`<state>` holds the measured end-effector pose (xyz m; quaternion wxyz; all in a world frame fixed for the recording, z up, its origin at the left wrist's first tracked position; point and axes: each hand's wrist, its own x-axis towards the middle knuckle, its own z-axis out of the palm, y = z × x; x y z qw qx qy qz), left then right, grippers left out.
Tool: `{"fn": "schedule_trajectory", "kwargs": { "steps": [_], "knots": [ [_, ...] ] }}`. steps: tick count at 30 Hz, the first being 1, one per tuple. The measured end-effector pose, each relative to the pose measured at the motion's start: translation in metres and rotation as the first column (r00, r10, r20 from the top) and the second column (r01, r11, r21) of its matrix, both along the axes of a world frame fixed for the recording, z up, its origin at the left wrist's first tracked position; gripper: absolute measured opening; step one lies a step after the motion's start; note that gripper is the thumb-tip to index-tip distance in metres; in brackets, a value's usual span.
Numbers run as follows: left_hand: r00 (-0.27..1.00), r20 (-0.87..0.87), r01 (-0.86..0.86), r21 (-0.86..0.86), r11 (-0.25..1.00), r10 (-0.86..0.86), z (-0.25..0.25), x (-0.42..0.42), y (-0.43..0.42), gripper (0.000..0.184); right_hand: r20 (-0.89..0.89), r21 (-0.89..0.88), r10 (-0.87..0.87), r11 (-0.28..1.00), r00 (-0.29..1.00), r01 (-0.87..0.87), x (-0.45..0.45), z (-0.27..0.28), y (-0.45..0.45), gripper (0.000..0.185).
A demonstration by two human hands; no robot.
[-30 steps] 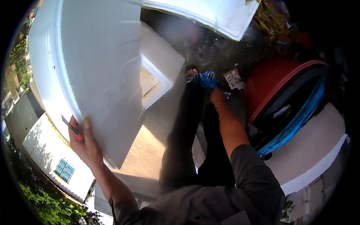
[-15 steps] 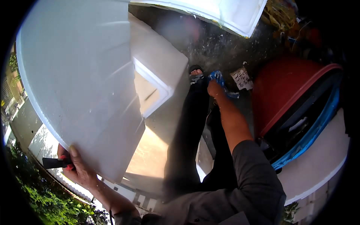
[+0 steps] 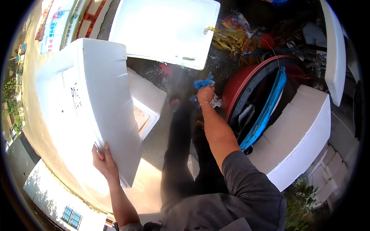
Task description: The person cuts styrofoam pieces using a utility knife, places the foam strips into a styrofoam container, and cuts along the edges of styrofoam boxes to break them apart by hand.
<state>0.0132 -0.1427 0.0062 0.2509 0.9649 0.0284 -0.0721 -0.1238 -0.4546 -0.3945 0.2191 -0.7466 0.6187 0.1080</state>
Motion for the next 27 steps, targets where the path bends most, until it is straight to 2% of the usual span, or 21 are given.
{"fn": "schedule_trajectory", "kwargs": {
  "steps": [3, 4, 7, 9, 11, 13, 16, 19, 23, 24, 25, 27],
  "knots": [
    [1.0, -0.025, 0.012, 0.014, 1.0, -0.012, -0.002, 0.001, 0.015, 0.034, 0.151, -0.131, -0.021, 0.99, 0.988, 0.041, 0.013, 0.054, -0.056, 0.024],
    [0.999, -0.029, 0.041, 0.025, 0.999, -0.04, 0.003, 0.002, 0.013, 0.034, 0.112, -0.216, 0.019, 0.976, 0.993, 0.005, 0.019, 0.068, -0.075, 0.023],
    [0.992, 0.002, 0.122, 0.026, 0.992, -0.122, 0.002, 0.005, 0.02, 0.033, 0.289, -0.379, 0.188, 0.923, 0.939, -0.068, 0.043, 0.17, -0.131, 0.022],
    [0.989, 0.024, 0.149, -0.022, 0.989, -0.149, 0.004, 0.005, 0.021, 0.036, 0.39, -0.383, 0.16, 0.924, 0.907, 0.002, 0.055, 0.222, -0.174, 0.02],
    [0.992, -0.031, 0.127, 0.049, 0.991, -0.126, 0.004, 0.005, 0.022, 0.04, 0.478, -0.394, 0.131, 0.916, 0.868, 0.079, 0.072, 0.285, -0.207, 0.02],
    [0.988, -0.041, 0.148, 0.063, 0.987, -0.146, 0.003, 0.006, 0.026, 0.044, 0.557, -0.318, 0.039, 0.933, 0.83, 0.169, 0.089, 0.351, -0.231, 0.03],
    [0.981, -0.084, 0.183, 0.062, 0.981, -0.177, 0.006, 0.008, 0.032, 0.046, 0.602, -0.27, 0.006, 0.942, 0.798, 0.197, 0.101, 0.412, -0.267, 0.035],
    [0.973, -0.16, 0.183, 0.097, 0.978, -0.166, 0.012, 0.017, 0.025, 0.045, 0.601, -0.45, 0.133, 0.872, 0.788, 0.196, 0.098, 0.406, -0.318, 0.039],
    [0.92, -0.378, 0.169, 0.158, 0.973, -0.099, 0.043, 0.028, 0.003, 0.042, 0.529, -0.419, 0.114, 0.897, 0.841, 0.143, 0.098, 0.398, -0.366, 0.035],
    [0.895, -0.44, 0.176, 0.193, 0.965, -0.075, 0.051, 0.034, -0.001, 0.042, 0.784, -0.109, -0.061, 0.966, 0.618, 0.233, 0.1, 0.381, -0.377, 0.035],
    [0.867, -0.495, 0.184, 0.217, 0.959, -0.055, 0.054, 0.036, -0.004, 0.043, 0.772, -0.065, -0.079, 0.977, 0.631, 0.201, 0.104, 0.377, -0.383, 0.038],
    [0.915, -0.401, 0.131, 0.234, 0.963, -0.027, 0.048, 0.036, -0.002, 0.045, 0.77, -0.113, -0.042, 0.973, 0.637, 0.201, 0.113, 0.361, -0.394, 0.041]
  ]
}}
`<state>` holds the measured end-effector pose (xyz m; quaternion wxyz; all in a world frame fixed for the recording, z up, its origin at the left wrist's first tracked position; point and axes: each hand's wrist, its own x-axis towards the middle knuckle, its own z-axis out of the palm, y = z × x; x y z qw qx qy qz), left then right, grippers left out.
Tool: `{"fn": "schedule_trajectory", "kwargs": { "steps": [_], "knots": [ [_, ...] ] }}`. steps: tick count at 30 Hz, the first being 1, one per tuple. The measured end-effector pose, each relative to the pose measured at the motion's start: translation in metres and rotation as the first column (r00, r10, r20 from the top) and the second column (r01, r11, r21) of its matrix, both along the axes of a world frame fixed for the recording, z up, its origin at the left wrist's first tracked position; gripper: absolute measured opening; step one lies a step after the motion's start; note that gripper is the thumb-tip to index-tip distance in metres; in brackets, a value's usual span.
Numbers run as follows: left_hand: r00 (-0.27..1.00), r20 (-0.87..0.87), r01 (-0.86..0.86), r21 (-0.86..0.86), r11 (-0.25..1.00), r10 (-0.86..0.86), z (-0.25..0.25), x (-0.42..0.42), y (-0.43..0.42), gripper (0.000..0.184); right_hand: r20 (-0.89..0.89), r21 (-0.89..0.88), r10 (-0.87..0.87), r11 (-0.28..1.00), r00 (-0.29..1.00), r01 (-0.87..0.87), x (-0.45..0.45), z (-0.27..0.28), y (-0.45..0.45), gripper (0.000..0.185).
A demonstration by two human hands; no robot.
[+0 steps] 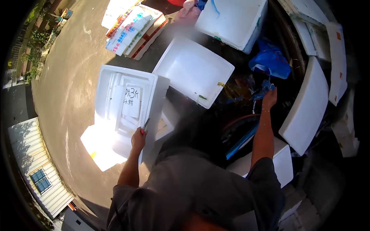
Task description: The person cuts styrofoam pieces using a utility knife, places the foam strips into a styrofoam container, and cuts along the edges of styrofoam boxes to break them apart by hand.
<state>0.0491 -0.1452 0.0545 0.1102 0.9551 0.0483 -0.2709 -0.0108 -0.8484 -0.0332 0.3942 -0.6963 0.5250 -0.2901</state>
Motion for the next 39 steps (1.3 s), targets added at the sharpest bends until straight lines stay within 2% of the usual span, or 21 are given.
{"fn": "schedule_trajectory", "kwargs": {
  "steps": [3, 6, 9, 12, 13, 14, 16, 17, 18, 19, 20, 22, 24, 27, 29, 30, 33, 34, 36, 37, 39],
  "knots": [
    [0.996, 0.077, -0.04, 0.017, 0.999, 0.038, -0.004, -0.009, -0.005, 0.048, -0.315, -0.339, -0.032, 0.937, 0.948, -0.081, -0.006, -0.044, -0.036, 0.039],
    [0.984, 0.138, -0.123, 0.058, 0.991, 0.114, 0.006, -0.001, -0.024, 0.047, -0.411, -0.164, 0.087, 0.972, 0.907, -0.168, 0.001, -0.041, -0.063, 0.036],
    [0.95, 0.271, -0.165, 0.018, 0.986, 0.154, 0.019, 0.013, -0.045, 0.04, -0.505, -0.251, 0.044, 0.948, 0.862, -0.196, 0.008, -0.055, -0.074, 0.037],
    [0.913, 0.349, -0.211, -0.037, 0.977, 0.211, 0.018, 0.037, -0.064, 0.037, -0.472, -0.324, -0.025, 0.934, 0.881, -0.147, 0.015, -0.077, -0.064, 0.036],
    [0.891, 0.387, -0.217, -0.096, 0.971, 0.237, 0.025, 0.048, -0.082, 0.034, -0.452, -0.174, 0.02, 0.979, 0.892, -0.11, 0.022, -0.071, -0.051, 0.035],
    [0.897, 0.36, -0.214, -0.151, 0.965, 0.255, 0.033, 0.059, -0.1, 0.033, -0.472, -0.077, 0.15, 0.975, 0.869, -0.21, 0.024, -0.062, -0.035, 0.035],
    [0.91, 0.299, -0.213, -0.261, 0.942, 0.289, 0.042, 0.082, -0.144, 0.031, -0.391, 0.222, 0.253, 0.959, 0.885, -0.177, 0.022, -0.105, -0.008, 0.035],
    [0.915, 0.283, -0.196, -0.316, 0.928, 0.289, 0.026, 0.086, -0.152, 0.029, -0.426, 0.261, 0.34, 0.934, 0.838, -0.245, 0.026, -0.117, 0.015, 0.034],
    [0.945, 0.195, -0.192, -0.321, 0.927, 0.263, 0.012, 0.089, -0.161, 0.028, -0.417, 0.319, 0.469, 0.878, 0.778, -0.358, 0.024, -0.15, 0.031, 0.036],
    [0.962, 0.093, -0.209, -0.35, 0.913, 0.256, 0.005, 0.088, -0.174, 0.028, -0.37, 0.589, 0.595, 0.744, 0.714, -0.315, 0.053, -0.105, 0.054, 0.041],
    [0.969, 0.0, -0.227, -0.383, 0.895, 0.246, -0.002, 0.093, -0.193, 0.027, -0.375, 0.528, 0.552, 0.787, 0.745, -0.318, 0.03, -0.194, 0.07, 0.04],
    [0.968, -0.16, -0.241, -0.355, 0.903, 0.195, -0.017, 0.093, -0.216, 0.028, -0.455, 0.513, 0.64, 0.757, 0.619, -0.405, 0.041, -0.228, 0.093, 0.043],
    [0.975, -0.197, -0.171, -0.369, 0.914, 0.103, -0.05, 0.08, -0.208, 0.03, -0.518, 0.423, 0.623, 0.782, 0.586, -0.457, 0.048, -0.263, 0.105, 0.047],
    [0.933, -0.328, -0.25, -0.307, 0.918, 0.144, -0.068, 0.071, -0.211, 0.029, -0.549, 0.387, 0.619, 0.784, 0.562, -0.485, 0.064, -0.31, 0.103, 0.055],
    [0.93, -0.34, -0.241, -0.272, 0.932, 0.141, -0.084, 0.071, -0.21, 0.03, -0.627, 0.431, 0.642, 0.758, 0.442, -0.489, 0.069, -0.349, 0.094, 0.055],
    [0.919, -0.36, -0.264, -0.258, 0.929, 0.16, -0.09, 0.068, -0.208, 0.03, -0.59, 0.532, 0.703, 0.708, 0.397, -0.463, 0.076, -0.347, 0.09, 0.054],
    [0.904, -0.379, -0.293, -0.215, 0.931, 0.197, -0.098, 0.065, -0.203, 0.03, -0.549, 0.573, 0.758, 0.648, 0.352, -0.502, 0.071, -0.36, 0.087, 0.032],
    [0.907, -0.378, -0.278, -0.203, 0.939, 0.187, -0.099, 0.064, -0.202, 0.03, -0.572, 0.569, 0.747, 0.659, 0.339, -0.491, 0.065, -0.359, 0.086, 0.031],
    [0.918, -0.359, -0.261, -0.224, 0.939, 0.17, -0.099, 0.071, -0.213, 0.031, -0.593, 0.463, 0.692, 0.711, 0.411, -0.529, 0.053, -0.339, 0.081, 0.03],
    [0.924, -0.342, -0.262, -0.24, 0.935, 0.171, -0.092, 0.075, -0.217, 0.031, -0.638, 0.433, 0.629, 0.77, 0.444, -0.469, 0.05, -0.315, 0.077, 0.029],
    [0.919, -0.342, -0.295, -0.273, 0.915, 0.194, -0.079, 0.078, -0.223, 0.032, -0.691, 0.371, 0.572, 0.805, 0.441, -0.463, 0.024, -0.301, 0.055, 0.028]
  ]
}}
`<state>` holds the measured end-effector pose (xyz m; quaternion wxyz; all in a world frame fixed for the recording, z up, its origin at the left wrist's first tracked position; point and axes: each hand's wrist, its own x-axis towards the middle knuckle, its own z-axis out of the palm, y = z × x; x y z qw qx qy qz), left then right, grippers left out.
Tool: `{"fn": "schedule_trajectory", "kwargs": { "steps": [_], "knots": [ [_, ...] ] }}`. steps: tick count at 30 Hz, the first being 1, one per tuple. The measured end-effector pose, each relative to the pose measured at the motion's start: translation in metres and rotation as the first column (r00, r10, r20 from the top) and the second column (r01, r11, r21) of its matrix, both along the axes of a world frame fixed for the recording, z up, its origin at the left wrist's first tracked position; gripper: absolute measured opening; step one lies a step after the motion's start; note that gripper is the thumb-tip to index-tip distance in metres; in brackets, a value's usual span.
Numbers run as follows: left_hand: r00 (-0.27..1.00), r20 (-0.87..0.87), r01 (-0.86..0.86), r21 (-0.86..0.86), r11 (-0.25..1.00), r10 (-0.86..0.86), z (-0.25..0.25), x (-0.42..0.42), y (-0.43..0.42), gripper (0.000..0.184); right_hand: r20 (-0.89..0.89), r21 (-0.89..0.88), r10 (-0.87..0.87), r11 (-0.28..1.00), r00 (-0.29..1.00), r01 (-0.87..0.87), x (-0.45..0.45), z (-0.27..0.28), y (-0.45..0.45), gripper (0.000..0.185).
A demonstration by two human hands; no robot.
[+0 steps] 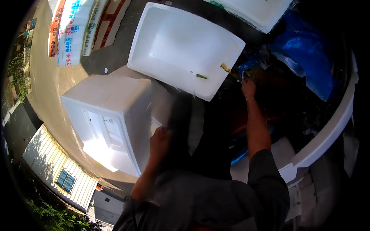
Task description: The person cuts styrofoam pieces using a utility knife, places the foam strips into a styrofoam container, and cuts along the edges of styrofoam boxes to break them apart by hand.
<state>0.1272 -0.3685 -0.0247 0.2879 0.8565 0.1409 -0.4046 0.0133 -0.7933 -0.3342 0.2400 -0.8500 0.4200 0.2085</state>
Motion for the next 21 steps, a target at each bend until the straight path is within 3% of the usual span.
{"fn": "schedule_trajectory", "kwargs": {
  "steps": [1, 2, 5, 7, 8, 11, 14, 16, 21],
  "knots": [
    [0.999, -0.008, -0.033, -0.023, 0.999, 0.032, 0.004, 0.002, -0.001, 0.032, 0.002, -0.042, 0.0, 0.999, 1.0, 0.001, 0.001, 0.023, -0.01, 0.028],
    [0.998, -0.012, -0.066, -0.042, 0.997, 0.065, 0.007, 0.004, -0.003, 0.032, -0.095, -0.003, -0.217, 0.976, 0.972, 0.218, 0.005, 0.043, -0.018, 0.029],
    [0.998, 0.06, 0.002, -0.097, 0.995, 0.004, 0.011, 0.011, -0.006, 0.031, 0.0, 0.014, 0.138, 0.99, 0.99, -0.138, -0.014, 0.038, -0.019, 0.034],
    [0.993, 0.099, 0.077, -0.099, 0.992, -0.067, 0.01, 0.016, -0.012, 0.028, 0.007, 0.235, -0.05, 0.971, 0.999, 0.046, 0.008, 0.037, 0.0, 0.039],
    [0.988, 0.112, 0.114, -0.092, 0.989, -0.103, 0.006, 0.018, -0.013, 0.027, 0.021, 0.254, -0.127, 0.96, 0.992, 0.117, 0.019, 0.03, 0.011, 0.041],
    [0.997, 0.073, 0.04, -0.114, 0.993, -0.032, -0.012, 0.007, -0.006, 0.027, 0.094, 0.077, 0.002, 0.997, 0.996, -0.009, 0.04, -0.012, 0.036, 0.043],
    [0.991, -0.036, -0.133, -0.127, 0.983, 0.13, -0.024, -0.007, 0.003, 0.034, 0.045, 0.147, -0.043, 0.988, 0.998, 0.036, 0.047, -0.06, 0.046, 0.037],
    [0.987, -0.085, -0.144, -0.068, 0.987, 0.139, -0.026, -0.01, 0.001, 0.033, 0.068, 0.221, -0.106, 0.971, 0.992, 0.088, 0.054, -0.06, 0.044, 0.032],
    [0.99, -0.08, -0.124, -0.134, 0.983, 0.114, -0.015, -0.003, -0.018, 0.031, 0.261, 0.034, -0.104, 0.994, 0.96, 0.099, 0.023, -0.017, 0.038, 0.026]
  ]
}}
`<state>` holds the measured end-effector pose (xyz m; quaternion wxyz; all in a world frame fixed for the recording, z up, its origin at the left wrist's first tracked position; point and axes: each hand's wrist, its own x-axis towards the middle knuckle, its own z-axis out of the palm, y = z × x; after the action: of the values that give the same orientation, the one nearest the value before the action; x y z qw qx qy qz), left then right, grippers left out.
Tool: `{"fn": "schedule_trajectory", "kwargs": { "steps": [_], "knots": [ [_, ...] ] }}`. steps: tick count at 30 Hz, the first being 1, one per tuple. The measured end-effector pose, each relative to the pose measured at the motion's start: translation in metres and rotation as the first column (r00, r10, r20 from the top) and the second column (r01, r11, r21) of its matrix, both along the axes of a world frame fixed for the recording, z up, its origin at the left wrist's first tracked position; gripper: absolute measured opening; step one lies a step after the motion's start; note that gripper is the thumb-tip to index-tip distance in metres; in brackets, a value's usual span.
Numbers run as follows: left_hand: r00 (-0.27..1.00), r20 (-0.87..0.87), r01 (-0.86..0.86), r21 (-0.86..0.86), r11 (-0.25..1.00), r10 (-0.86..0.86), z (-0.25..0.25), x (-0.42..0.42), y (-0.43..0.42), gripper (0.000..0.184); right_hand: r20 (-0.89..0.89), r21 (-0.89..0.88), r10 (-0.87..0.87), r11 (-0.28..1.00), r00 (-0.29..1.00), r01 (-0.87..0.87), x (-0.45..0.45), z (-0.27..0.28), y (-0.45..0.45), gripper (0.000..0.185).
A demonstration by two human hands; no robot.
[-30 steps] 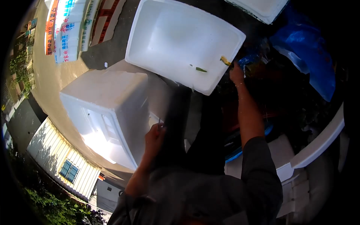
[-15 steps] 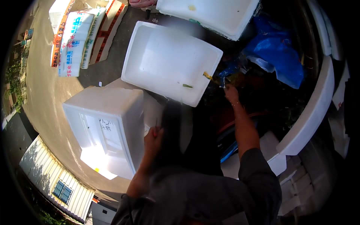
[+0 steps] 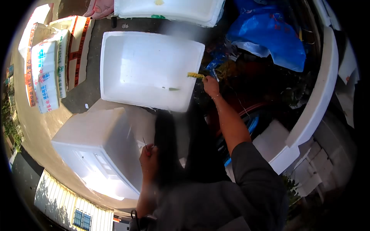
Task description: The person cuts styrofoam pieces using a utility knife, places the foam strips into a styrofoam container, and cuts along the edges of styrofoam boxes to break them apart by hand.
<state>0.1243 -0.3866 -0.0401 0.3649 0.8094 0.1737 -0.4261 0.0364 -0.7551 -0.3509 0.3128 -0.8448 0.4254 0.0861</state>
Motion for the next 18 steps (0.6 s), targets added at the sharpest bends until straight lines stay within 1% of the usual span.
{"fn": "schedule_trajectory", "kwargs": {
  "steps": [2, 4, 6, 7, 8, 10, 12, 13, 14, 15, 16, 18],
  "knots": [
    [0.997, 0.081, 0.023, -0.074, 0.997, -0.017, 0.0, 0.003, 0.001, 0.031, -0.09, 0.204, -0.126, 0.969, 0.988, 0.142, -0.007, 0.019, -0.011, 0.025],
    [0.998, 0.055, -0.032, -0.116, 0.993, 0.039, 0.023, 0.014, -0.014, 0.03, -0.061, 0.178, -0.243, 0.952, 0.968, 0.25, -0.012, 0.06, -0.017, 0.024],
    [0.997, 0.051, -0.044, -0.178, 0.983, 0.054, 0.035, 0.025, -0.03, 0.028, 0.053, 0.08, -0.4, 0.915, 0.915, 0.396, -0.027, 0.073, -0.021, 0.022],
    [0.997, 0.078, 0.003, -0.196, 0.981, 0.012, 0.041, 0.03, -0.036, 0.029, 0.106, -0.069, -0.322, 0.941, 0.941, 0.33, -0.029, 0.099, -0.028, 0.022],
    [0.993, 0.11, 0.053, -0.21, 0.976, -0.03, 0.048, 0.034, -0.042, 0.031, 0.137, -0.22, -0.24, 0.939, 0.961, 0.265, -0.031, 0.128, -0.034, 0.022],
    [0.986, 0.154, 0.104, -0.281, 0.954, -0.062, 0.055, 0.044, -0.053, 0.031, 0.061, -0.099, -0.4, 0.909, 0.914, 0.404, -0.03, 0.178, -0.053, 0.025],
    [0.977, 0.18, 0.165, -0.32, 0.933, -0.111, 0.069, 0.06, -0.066, 0.029, 0.246, -0.074, -0.497, 0.846, 0.832, 0.527, -0.036, 0.208, -0.065, 0.026],
    [0.972, 0.188, 0.196, -0.334, 0.922, -0.139, 0.081, 0.068, -0.076, 0.028, 0.338, -0.05, -0.524, 0.819, 0.781, 0.572, -0.031, 0.236, -0.073, 0.026],
    [0.967, 0.198, 0.223, -0.345, 0.912, -0.162, 0.09, 0.077, -0.084, 0.026, 0.381, -0.024, -0.51, 0.828, 0.771, 0.56, -0.031, 0.264, -0.079, 0.024],
    [0.946, 0.274, 0.27, -0.385, 0.882, -0.17, 0.091, 0.085, -0.088, 0.024, 0.425, 0.001, -0.493, 0.839, 0.759, 0.544, -0.019, 0.332, -0.08, 0.022],
    [0.942, 0.302, 0.265, -0.39, 0.882, -0.15, 0.103, 0.094, -0.098, 0.024, 0.467, 0.027, -0.475, 0.851, 0.746, 0.525, -0.016, 0.375, -0.084, 0.021],
    [0.911, 0.358, 0.334, -0.342, 0.878, -0.206, 0.114, 0.115, -0.108, 0.025, 0.5, -0.043, -0.489, 0.81, 0.715, 0.584, -0.038, 0.378, -0.103, 0.019]
  ]
}}
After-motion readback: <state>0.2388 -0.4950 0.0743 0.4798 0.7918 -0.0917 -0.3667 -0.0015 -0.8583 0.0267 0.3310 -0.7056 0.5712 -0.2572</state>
